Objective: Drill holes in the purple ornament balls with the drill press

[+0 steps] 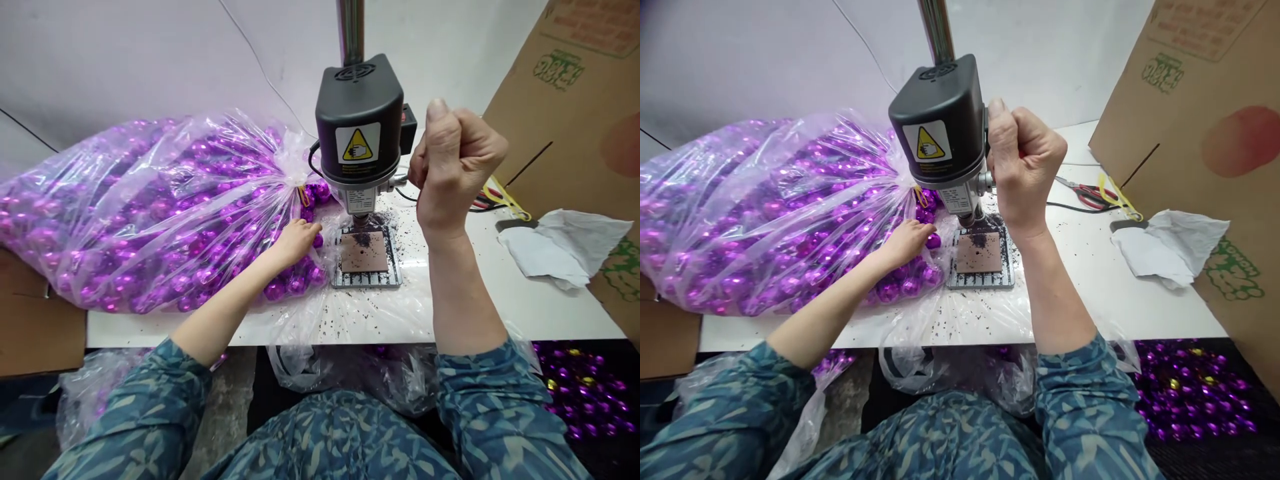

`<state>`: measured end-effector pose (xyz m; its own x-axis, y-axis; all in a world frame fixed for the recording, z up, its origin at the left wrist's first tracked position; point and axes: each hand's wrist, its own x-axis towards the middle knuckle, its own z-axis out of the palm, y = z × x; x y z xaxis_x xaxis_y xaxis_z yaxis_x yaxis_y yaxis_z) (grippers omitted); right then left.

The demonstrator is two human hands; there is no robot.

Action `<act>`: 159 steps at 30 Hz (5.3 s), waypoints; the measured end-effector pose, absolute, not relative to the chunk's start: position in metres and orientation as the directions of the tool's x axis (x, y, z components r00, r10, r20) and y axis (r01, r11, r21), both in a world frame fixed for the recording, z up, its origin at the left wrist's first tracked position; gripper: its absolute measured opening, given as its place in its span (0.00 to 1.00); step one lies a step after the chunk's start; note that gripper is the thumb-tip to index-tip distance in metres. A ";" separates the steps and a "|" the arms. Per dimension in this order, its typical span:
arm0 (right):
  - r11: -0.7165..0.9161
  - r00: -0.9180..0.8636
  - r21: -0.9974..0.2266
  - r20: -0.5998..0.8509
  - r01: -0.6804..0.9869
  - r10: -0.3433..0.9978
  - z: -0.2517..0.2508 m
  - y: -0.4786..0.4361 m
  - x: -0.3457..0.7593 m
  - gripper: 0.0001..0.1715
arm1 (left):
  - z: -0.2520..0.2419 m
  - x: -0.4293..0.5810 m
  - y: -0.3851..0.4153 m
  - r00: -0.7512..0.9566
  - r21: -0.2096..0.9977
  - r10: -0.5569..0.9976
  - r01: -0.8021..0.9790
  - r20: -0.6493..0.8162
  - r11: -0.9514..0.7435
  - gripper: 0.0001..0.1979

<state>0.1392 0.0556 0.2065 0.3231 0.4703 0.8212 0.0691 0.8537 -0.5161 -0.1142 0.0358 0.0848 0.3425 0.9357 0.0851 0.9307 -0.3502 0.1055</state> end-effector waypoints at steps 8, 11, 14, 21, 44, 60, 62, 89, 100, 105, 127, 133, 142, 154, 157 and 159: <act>0.858 0.335 -0.509 0.823 0.076 0.458 0.204 0.058 0.139 0.38 | 0.079 -0.108 0.033 0.224 0.031 0.975 0.974 -0.006 -0.224 0.22; 0.851 0.306 -0.517 0.828 0.095 0.469 0.203 0.057 0.140 0.37 | 0.079 -0.102 0.030 0.231 0.245 0.965 0.935 0.124 -0.256 0.20; 0.854 0.302 -0.513 0.830 0.085 0.468 0.201 0.057 0.142 0.37 | 0.083 -0.099 0.018 0.100 0.693 0.958 0.670 0.270 -0.265 0.22; 0.843 0.314 -0.530 0.818 0.088 0.482 0.203 0.055 0.140 0.38 | 0.082 -0.080 -0.007 0.022 0.991 0.999 -0.128 -0.023 0.026 0.17; 0.836 0.310 -0.534 0.821 0.125 0.479 0.204 0.039 0.136 0.39 | 0.020 -0.018 0.009 -0.014 0.951 0.983 0.257 0.184 -0.174 0.24; 0.912 0.410 -0.409 0.837 0.029 0.362 0.179 0.034 0.137 0.37 | 0.021 -0.012 0.003 -0.005 0.914 0.978 0.357 0.208 -0.193 0.27; 0.921 0.411 -0.389 0.843 0.024 0.346 0.174 0.035 0.137 0.38 | 0.021 -0.011 0.003 -0.007 0.918 0.980 0.352 0.198 -0.183 0.27; 0.877 0.314 -0.464 0.857 0.124 0.409 0.190 0.037 0.142 0.36 | 0.026 -0.008 -0.002 -0.068 0.903 0.966 0.378 0.249 -0.206 0.25; 0.844 0.307 -0.526 0.824 0.105 0.476 0.211 0.042 0.138 0.39 | 0.044 0.018 -0.148 0.797 0.639 0.562 0.318 0.219 -0.700 0.22; 0.850 0.320 -0.516 0.827 0.104 0.462 0.212 0.042 0.136 0.39 | 0.048 -0.013 -0.081 0.533 0.656 0.783 0.472 0.320 -0.589 0.10; 0.867 0.317 -0.496 0.832 0.058 0.455 0.205 0.045 0.137 0.39 | 0.066 -0.080 0.047 -0.061 0.632 0.971 0.768 0.233 -0.104 0.14; 0.872 0.328 -0.488 0.830 0.034 0.451 0.206 0.041 0.137 0.38 | 0.073 -0.064 0.013 0.050 0.997 0.997 -0.038 -0.060 0.062 0.18; 0.852 0.336 -0.519 0.815 0.061 0.472 0.205 0.041 0.136 0.39 | 0.062 -0.049 -0.008 0.094 0.998 0.995 0.042 -0.044 0.040 0.29; 0.817 0.285 -0.575 0.791 0.047 0.541 0.198 0.045 0.140 0.38 | 0.041 -0.035 0.012 0.110 0.798 0.961 0.537 0.253 -0.272 0.27; 0.827 0.281 -0.561 0.802 0.049 0.527 0.199 0.042 0.139 0.38 | 0.041 -0.031 0.013 0.128 0.711 0.943 0.627 0.307 -0.317 0.27; 0.845 0.287 -0.532 0.818 0.046 0.499 0.202 0.039 0.138 0.38 | 0.040 -0.028 0.012 0.136 0.676 0.935 0.658 0.327 -0.332 0.27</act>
